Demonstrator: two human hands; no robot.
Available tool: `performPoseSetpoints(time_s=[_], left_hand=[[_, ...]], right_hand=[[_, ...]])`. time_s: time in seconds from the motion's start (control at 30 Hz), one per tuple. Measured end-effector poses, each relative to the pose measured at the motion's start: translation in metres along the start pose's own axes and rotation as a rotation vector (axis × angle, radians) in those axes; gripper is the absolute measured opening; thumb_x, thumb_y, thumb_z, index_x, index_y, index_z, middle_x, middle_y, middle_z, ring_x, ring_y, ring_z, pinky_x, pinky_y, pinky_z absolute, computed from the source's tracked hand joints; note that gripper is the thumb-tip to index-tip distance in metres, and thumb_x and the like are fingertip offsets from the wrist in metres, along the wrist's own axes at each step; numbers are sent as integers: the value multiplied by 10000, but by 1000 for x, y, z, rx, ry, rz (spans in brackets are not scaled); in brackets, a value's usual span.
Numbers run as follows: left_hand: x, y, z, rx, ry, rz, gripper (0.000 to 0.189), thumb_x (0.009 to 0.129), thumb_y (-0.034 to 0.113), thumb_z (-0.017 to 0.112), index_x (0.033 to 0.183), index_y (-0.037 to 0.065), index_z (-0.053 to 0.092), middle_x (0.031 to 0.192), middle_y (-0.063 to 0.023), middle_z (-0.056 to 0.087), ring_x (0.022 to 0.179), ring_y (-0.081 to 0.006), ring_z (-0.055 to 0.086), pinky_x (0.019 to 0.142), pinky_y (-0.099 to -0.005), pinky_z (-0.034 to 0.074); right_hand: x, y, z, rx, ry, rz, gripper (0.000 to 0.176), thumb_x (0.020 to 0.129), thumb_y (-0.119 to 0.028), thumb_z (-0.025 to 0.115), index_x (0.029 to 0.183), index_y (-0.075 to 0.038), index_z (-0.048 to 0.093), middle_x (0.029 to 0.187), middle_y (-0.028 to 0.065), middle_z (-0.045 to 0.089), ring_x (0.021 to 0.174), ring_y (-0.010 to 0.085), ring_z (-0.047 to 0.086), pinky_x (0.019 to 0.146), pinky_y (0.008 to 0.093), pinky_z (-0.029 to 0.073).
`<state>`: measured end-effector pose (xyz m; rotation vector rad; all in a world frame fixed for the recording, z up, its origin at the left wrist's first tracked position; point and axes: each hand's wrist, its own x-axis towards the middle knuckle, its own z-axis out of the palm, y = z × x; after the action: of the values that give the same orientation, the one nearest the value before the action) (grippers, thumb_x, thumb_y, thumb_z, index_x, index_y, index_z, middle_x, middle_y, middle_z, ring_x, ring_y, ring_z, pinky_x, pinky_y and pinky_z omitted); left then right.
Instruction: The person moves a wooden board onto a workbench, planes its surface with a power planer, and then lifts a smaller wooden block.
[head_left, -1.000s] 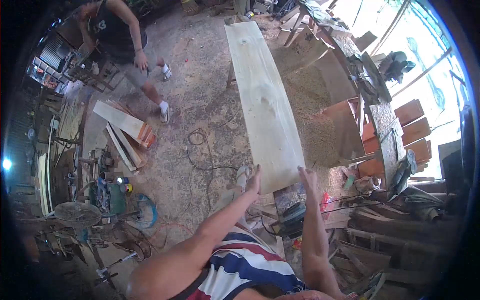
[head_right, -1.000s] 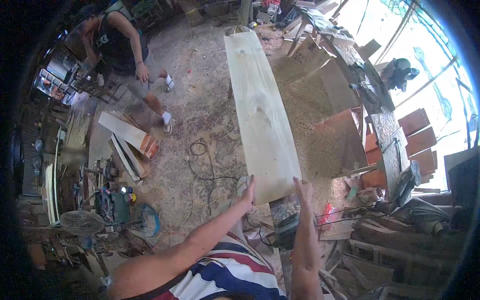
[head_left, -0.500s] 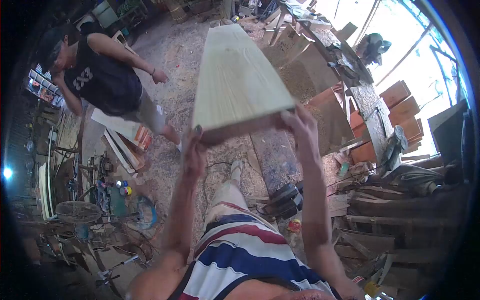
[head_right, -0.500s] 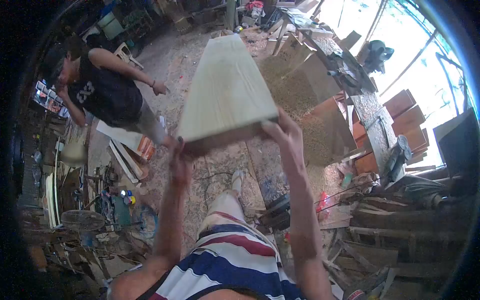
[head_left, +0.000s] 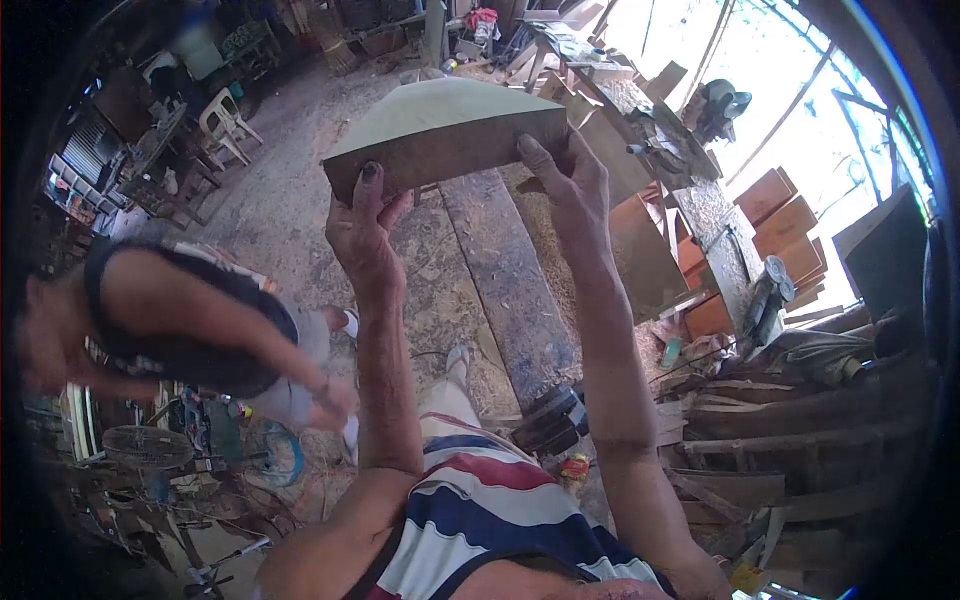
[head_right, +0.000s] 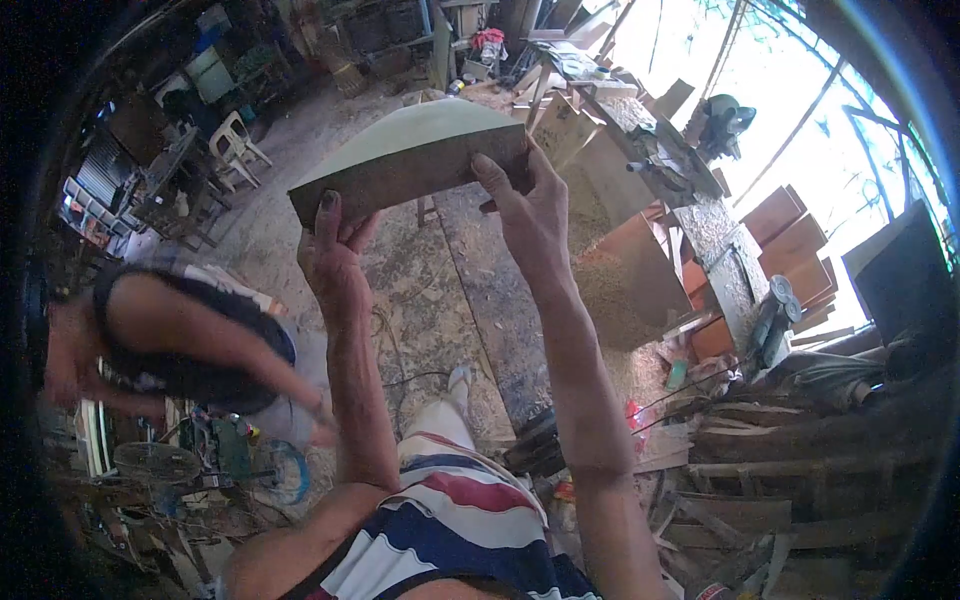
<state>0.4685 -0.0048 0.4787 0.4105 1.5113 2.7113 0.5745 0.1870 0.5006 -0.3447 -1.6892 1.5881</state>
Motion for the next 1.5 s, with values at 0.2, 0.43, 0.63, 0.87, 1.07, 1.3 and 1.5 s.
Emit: performPoseSetpoints(time_s=[0.2,0.43,0.63,0.87,1.07,1.3,1.5], left_hand=[[-1,0,6,61,46,30,622,1086,330,675,1492,-105,493,1357,-225,644,1206,-294,696,1084,-432,612],[10,-4,-12,94,-18,21,681,1084,382,686,1522,-98,482,1365,-224,651,1182,-295,706,1100,-448,600],[12,-11,-8,83,-25,2,655,1079,358,693,1502,-103,503,1370,-217,654,1185,-285,712,1094,-430,603],[5,-5,5,137,-17,38,563,1092,372,668,1464,-44,594,1334,-175,702,1192,-256,707,1058,-399,596],[10,-6,10,62,-93,163,608,1065,346,728,1519,-18,552,1326,-165,710,1163,-231,712,1002,-372,598],[4,8,19,-102,-87,130,637,1031,230,790,1510,-75,503,1232,-141,750,1092,-166,728,950,-283,600],[9,4,18,-106,-102,106,595,1025,248,799,1468,-62,552,1219,-145,761,1091,-181,739,957,-288,601]], right_hand=[[-4,6,6,-57,57,-49,641,1002,-311,822,1489,41,600,1179,153,765,1000,181,730,752,319,624],[-8,-6,14,81,22,32,625,1053,-227,755,1563,14,487,1168,159,758,927,152,719,694,309,608],[-4,4,6,20,22,0,577,1067,-241,736,1542,1,516,1127,129,758,886,146,720,641,298,605],[5,-2,4,51,-20,60,558,1049,-284,758,1492,-3,567,1144,137,752,927,176,751,648,303,618],[8,-14,1,13,-14,107,465,1051,-293,754,1387,-8,603,1110,120,740,919,198,753,678,315,614],[12,-10,-5,30,-15,122,375,1067,-247,726,1343,-20,615,1068,109,739,893,201,755,657,319,618],[12,-17,2,58,-9,129,398,1048,-282,756,1322,-17,639,1077,101,755,904,202,761,667,330,626]])
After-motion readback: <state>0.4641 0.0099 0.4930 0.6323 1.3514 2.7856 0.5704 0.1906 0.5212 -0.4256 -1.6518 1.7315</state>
